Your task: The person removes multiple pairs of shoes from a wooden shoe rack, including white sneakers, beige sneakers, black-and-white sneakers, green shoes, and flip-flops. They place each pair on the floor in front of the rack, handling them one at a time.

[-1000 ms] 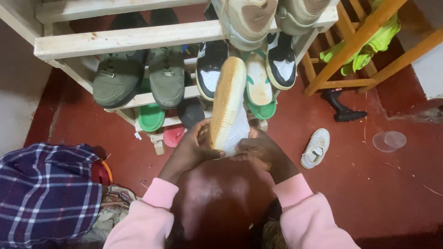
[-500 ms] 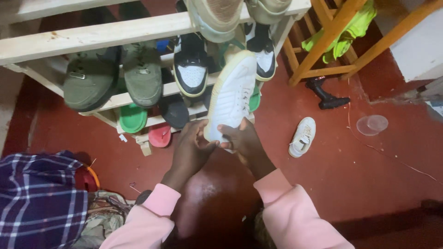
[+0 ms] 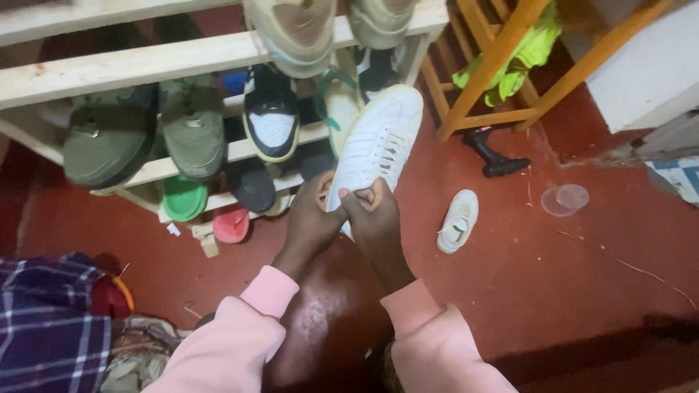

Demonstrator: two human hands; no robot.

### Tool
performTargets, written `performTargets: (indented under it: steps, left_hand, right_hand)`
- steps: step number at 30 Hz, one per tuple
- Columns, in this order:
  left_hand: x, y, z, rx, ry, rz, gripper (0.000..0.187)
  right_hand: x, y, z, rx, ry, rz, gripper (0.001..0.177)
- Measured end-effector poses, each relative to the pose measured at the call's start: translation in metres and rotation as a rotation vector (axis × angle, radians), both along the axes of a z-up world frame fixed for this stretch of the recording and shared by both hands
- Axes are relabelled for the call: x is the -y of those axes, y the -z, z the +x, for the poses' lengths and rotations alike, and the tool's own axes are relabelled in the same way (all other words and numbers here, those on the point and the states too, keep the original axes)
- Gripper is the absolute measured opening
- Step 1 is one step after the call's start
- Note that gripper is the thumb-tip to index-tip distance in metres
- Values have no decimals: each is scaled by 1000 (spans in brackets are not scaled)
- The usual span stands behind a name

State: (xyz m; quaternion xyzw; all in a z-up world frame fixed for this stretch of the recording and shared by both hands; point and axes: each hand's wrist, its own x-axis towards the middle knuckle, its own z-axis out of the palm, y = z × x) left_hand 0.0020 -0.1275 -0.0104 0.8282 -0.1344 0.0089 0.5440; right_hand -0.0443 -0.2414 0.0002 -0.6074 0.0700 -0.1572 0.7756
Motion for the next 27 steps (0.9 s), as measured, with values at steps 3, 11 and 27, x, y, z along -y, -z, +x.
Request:
performTargets:
  steps: [3,11,27]
  left_hand:
    - [20,-8,0,-23,69,81,55]
    - [81,2,5,-102,225,78,36]
    - [171,137,56,-249,204,61,42]
  right_hand:
    - [23,-6,-5,-119,53,-108,26]
    - [73,-34,-18,-219,134,-610,32]
    - [186,78,3,-433,-218,-942,33]
